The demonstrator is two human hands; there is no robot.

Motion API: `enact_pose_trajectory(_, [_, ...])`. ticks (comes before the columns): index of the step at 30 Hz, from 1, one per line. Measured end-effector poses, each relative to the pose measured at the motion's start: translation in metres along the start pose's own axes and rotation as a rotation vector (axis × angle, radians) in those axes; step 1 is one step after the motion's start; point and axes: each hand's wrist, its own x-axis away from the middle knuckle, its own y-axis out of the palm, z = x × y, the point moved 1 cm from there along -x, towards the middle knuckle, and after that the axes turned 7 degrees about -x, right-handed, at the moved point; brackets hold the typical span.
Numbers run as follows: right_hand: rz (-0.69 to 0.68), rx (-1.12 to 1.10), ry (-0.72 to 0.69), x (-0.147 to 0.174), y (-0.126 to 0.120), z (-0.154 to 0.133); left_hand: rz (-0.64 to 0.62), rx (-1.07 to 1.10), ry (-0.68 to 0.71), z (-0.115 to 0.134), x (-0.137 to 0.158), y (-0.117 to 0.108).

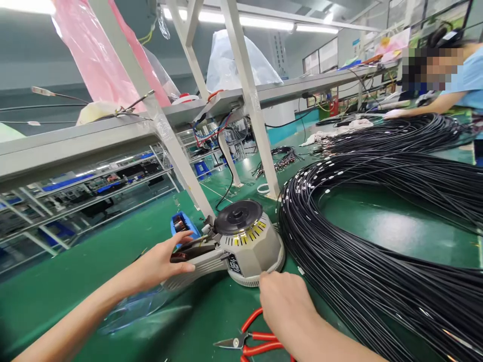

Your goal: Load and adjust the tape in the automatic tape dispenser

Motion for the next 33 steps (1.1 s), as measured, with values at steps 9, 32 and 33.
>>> enact_pose_trajectory(9, [-0.010,0.015,0.015,-0.003,0.003,-0.019,0.032,-0.022,0.005,-0.002,-0.001,0.003])
enact_pose_trajectory(32, [-0.011,0.017,-0.017,-0.002,-0.001,-0.024,0.008,-0.070,0.024,0.003,0.003,-0.002])
enact_pose_trajectory(33, [-0.003,0.023,-0.010,-0.001,-0.003,-0.019,0.009,-0.076,0.027,0.003,0.003,-0.002])
